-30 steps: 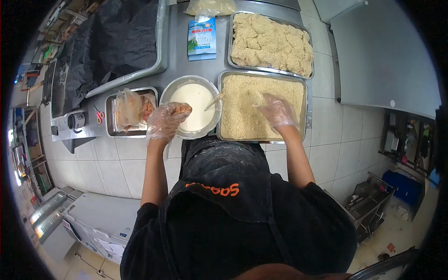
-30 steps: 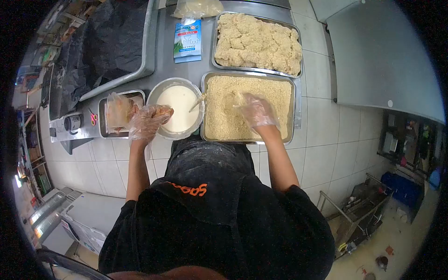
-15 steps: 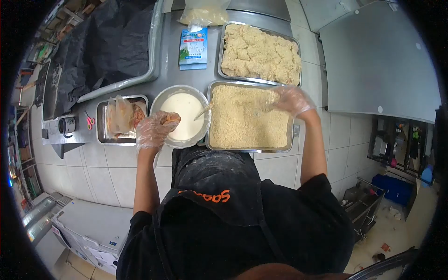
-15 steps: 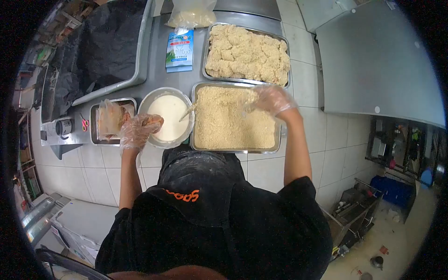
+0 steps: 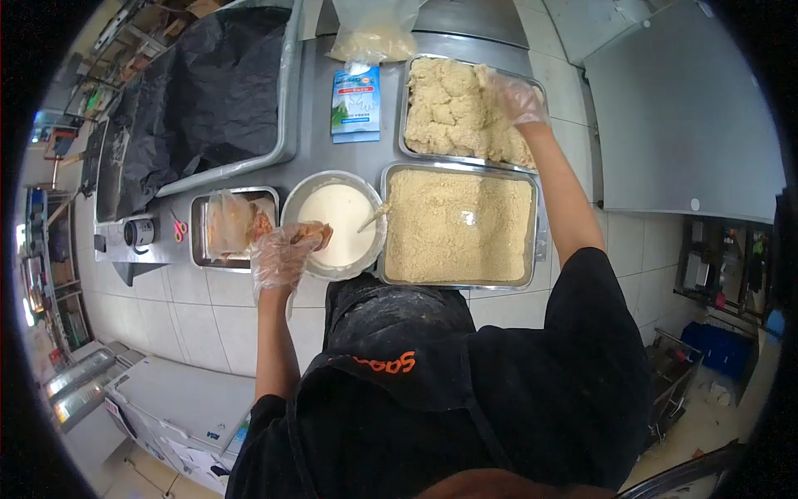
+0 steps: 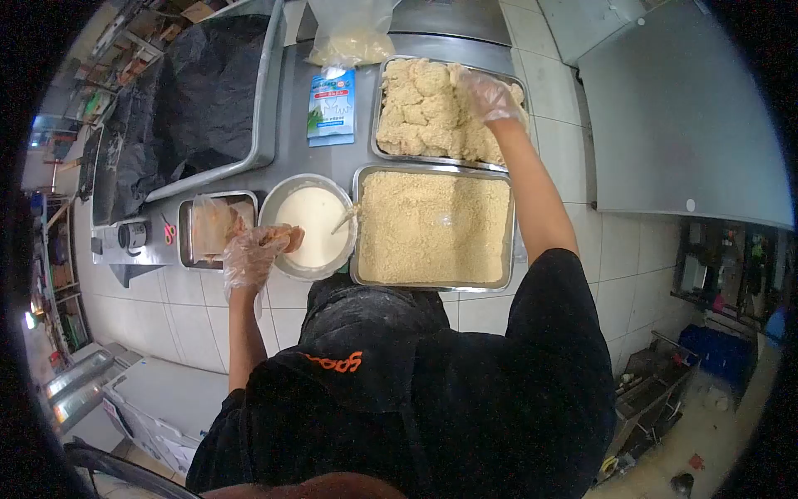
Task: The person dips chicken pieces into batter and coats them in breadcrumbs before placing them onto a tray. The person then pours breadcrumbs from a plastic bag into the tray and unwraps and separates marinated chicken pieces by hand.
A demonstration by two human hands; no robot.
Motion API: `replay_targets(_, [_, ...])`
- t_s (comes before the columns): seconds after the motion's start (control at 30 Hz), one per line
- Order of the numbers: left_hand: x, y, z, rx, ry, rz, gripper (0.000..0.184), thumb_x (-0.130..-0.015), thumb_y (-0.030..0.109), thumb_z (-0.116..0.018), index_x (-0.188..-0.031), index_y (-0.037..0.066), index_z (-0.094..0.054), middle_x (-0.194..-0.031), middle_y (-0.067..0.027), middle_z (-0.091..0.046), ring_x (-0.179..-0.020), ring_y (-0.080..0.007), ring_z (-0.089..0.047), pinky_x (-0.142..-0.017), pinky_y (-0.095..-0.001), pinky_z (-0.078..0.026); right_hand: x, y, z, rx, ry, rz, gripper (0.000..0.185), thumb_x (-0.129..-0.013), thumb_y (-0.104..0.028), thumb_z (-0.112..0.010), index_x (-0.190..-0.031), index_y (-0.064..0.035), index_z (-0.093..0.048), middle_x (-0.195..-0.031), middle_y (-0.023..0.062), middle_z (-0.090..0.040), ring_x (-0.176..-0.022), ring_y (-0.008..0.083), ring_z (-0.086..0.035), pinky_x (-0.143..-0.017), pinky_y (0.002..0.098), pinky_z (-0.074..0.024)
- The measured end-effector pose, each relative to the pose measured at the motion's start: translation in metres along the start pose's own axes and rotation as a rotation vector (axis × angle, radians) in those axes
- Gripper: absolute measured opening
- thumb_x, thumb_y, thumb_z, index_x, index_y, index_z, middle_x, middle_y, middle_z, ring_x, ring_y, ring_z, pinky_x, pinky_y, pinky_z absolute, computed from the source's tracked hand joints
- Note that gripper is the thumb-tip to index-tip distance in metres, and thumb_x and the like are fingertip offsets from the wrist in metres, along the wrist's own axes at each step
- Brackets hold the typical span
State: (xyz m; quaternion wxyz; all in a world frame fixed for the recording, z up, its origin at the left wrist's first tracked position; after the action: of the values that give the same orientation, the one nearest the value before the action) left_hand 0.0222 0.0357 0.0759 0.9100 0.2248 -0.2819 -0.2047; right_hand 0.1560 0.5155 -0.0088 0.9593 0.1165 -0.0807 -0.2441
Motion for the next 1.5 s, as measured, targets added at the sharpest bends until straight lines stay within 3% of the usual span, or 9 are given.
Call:
replay_targets(0.1, [-0.005,-0.003,0.000,-0.144,0.029,-0.067,0.034,-0.083,0.038,-0.067,-0.106,0.014,-0.073,-0.095,-0.0122,-0.072,-0.088,-0.0281,-0.068,-0.080,-0.0390,-0.051,0.015,-0.008,-0.048,-0.257,0.014,0.020,0.053,-0.092,0.002,-0.037,-0.144,-0.0048,-0.038,-0.140,0.0155,-0.050,-0.126,0.0264,-0.051,-0.110,0.0337,-0.0393])
replay_targets(0.17, [-0.011,-0.009,0.001,-0.270,0.026,0.016,0.036,-0.083,0.041,-0.064,-0.108,0.016,-0.073,-0.096,-0.0131,-0.071,-0.090,-0.0294,-0.068,-0.081,-0.0406,-0.051,0.022,-0.013,-0.062,-0.264,0.366,-0.031,0.057,-0.089,0.005,-0.039,-0.145,-0.0042,-0.037,-0.141,0.0179,-0.048,-0.131,0.0268,-0.046,-0.113,0.0317,-0.0347])
replay_targets(0.3, [-0.022,-0.023,-0.001,-0.190,0.162,-0.062,0.041,-0.079,0.047,-0.069,-0.102,0.013,-0.074,-0.089,-0.0124,-0.071,-0.081,-0.0276,-0.068,-0.073,-0.0377,-0.051,0.073,-0.069,0.012,-0.370,0.235,-0.224,0.053,-0.088,0.001,-0.045,-0.140,-0.0023,-0.043,-0.137,0.0187,-0.052,-0.125,0.0282,-0.052,-0.110,0.0341,-0.0389])
replay_targets(0.43, [-0.024,-0.016,-0.001,-0.128,0.356,-0.189,0.041,-0.080,0.049,-0.068,-0.099,0.012,-0.074,-0.085,-0.0115,-0.072,-0.080,-0.0275,-0.068,-0.069,-0.0386,-0.051,0.118,-0.179,0.057,-0.294,0.737,0.383,0.033,-0.085,-0.005,-0.053,-0.117,-0.0002,-0.059,-0.111,0.0181,-0.065,-0.097,0.0292,-0.065,-0.086,0.0367,-0.0541])
replay_targets(0.57, [-0.037,-0.062,-0.059,-0.461,0.144,-0.250,0.039,-0.088,0.047,-0.059,-0.106,0.014,-0.071,-0.095,-0.0119,-0.071,-0.081,-0.0290,-0.068,-0.069,-0.0409,-0.052,0.117,-0.276,0.064,-0.501,0.157,0.503,0.017,-0.086,-0.012,-0.052,-0.095,-0.0054,-0.065,-0.092,0.0093,-0.066,-0.091,0.0278,-0.064,-0.083,0.0422,-0.0509])
replay_targets(0.8, [-0.004,-0.036,-0.064,-0.357,-0.299,-0.178,0.042,-0.090,0.053,-0.054,-0.102,0.017,-0.072,-0.099,-0.0155,-0.069,-0.092,-0.0324,-0.066,-0.080,-0.0433,-0.051,0.132,-0.302,0.023,-0.709,0.270,0.562,0.010,-0.080,-0.014,-0.057,-0.081,-0.0107,-0.066,-0.087,0.0069,-0.066,-0.094,0.0286,-0.063,-0.085,0.0435,-0.0446])
replay_targets(1.1, [-0.041,-0.057,-0.060,-0.339,-0.076,-0.177,0.042,-0.089,0.048,-0.057,-0.107,0.012,-0.069,-0.098,-0.0160,-0.070,-0.094,-0.0341,-0.066,-0.081,-0.0449,-0.051,0.155,-0.300,0.033,-0.624,0.315,0.559,0.011,-0.071,-0.012,-0.062,-0.080,-0.0095,-0.069,-0.088,0.0112,-0.066,-0.100,0.0300,-0.060,-0.083,0.0447,-0.0441])
replay_targets(1.27, [-0.031,-0.087,-0.118,-0.415,-0.148,-0.253,0.044,-0.088,0.044,-0.059,-0.115,0.009,-0.063,-0.096,-0.0214,-0.068,-0.091,-0.0383,-0.065,-0.079,-0.0467,-0.050,0.160,-0.304,0.043,-0.587,-0.011,0.401,0.012,-0.078,-0.018,-0.055,-0.078,-0.0105,-0.065,-0.087,0.0117,-0.063,-0.099,0.0305,-0.057,-0.085,0.0470,-0.0408])
replay_targets(1.5, [-0.034,-0.074,-0.093,-0.153,0.031,-0.304,0.042,-0.082,0.042,-0.066,-0.107,0.008,-0.067,-0.098,-0.0210,-0.068,-0.093,-0.0380,-0.065,-0.081,-0.0460,-0.050,0.181,-0.296,0.064,-0.666,0.252,0.379,0.017,-0.080,-0.017,-0.052,-0.084,-0.0091,-0.067,-0.090,0.0116,-0.064,-0.102,0.0295,-0.056,-0.088,0.0468,-0.0396])
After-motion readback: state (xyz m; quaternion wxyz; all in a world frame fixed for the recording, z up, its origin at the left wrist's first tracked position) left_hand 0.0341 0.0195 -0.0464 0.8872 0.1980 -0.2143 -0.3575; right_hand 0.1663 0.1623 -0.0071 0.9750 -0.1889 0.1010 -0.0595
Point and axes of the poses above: each hand's wrist, its own x-axis away from the middle knuckle, its own z-axis out of the back of the hand, y = z × x, the point moved 6 cm from there along -x, towards the middle knuckle
